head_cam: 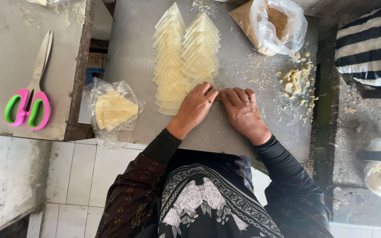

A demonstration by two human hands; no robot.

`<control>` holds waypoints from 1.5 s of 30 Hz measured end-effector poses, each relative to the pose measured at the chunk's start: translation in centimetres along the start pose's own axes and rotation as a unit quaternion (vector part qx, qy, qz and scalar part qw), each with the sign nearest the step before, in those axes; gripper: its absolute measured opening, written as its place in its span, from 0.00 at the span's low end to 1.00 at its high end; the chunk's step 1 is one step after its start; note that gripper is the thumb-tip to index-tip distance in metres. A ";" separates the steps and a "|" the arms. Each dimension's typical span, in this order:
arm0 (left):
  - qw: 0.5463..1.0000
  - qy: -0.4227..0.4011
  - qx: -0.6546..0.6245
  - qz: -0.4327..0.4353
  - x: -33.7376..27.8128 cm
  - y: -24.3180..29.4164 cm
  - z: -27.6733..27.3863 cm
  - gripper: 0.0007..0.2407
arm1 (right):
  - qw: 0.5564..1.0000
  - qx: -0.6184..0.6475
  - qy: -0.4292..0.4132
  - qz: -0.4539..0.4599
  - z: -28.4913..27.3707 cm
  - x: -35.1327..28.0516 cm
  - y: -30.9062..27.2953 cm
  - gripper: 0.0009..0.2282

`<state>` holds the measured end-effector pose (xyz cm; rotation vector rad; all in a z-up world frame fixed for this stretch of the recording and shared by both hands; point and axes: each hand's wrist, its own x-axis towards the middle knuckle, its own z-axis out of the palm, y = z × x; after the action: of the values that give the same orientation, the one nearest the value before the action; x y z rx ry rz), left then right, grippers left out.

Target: The person places a small amount of crumb-like filling onto a triangular piece of dough using a spoon, then folds the dough repeatedly by hand to create a small, rectangular rolled snack.

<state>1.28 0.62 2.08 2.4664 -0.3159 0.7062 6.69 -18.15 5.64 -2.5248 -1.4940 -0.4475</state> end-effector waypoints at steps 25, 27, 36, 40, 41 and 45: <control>0.994 -0.050 -0.100 0.023 -0.4 -0.3 0.2 0.05 | 0.977 0.181 0.109 0.030 1.8 -1.3 1.6 0.13; 0.991 -0.039 -0.127 0.028 -0.4 -0.3 0.0 0.05 | 0.970 0.207 0.114 0.055 2.0 -1.7 1.7 0.12; 0.990 -0.034 -0.137 0.023 -0.3 0.2 -0.1 0.05 | 0.863 0.458 0.087 0.195 2.6 -3.7 2.0 0.12; 0.991 -0.017 -0.126 0.049 -0.5 0.2 -0.1 0.05 | 0.871 0.449 0.104 0.169 3.0 -4.0 2.1 0.12; 0.992 -0.015 -0.116 0.055 -0.4 0.2 -0.1 0.05 | 0.874 0.446 0.109 0.159 3.0 -4.0 2.1 0.12; 0.991 -0.017 -0.116 0.063 -0.3 0.4 -0.5 0.06 | 0.903 0.387 0.106 0.154 2.3 -3.3 1.3 0.12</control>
<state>0.66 0.62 2.38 2.2546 -0.5403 0.6408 6.70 -20.80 2.33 -1.9317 -0.9053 -0.0438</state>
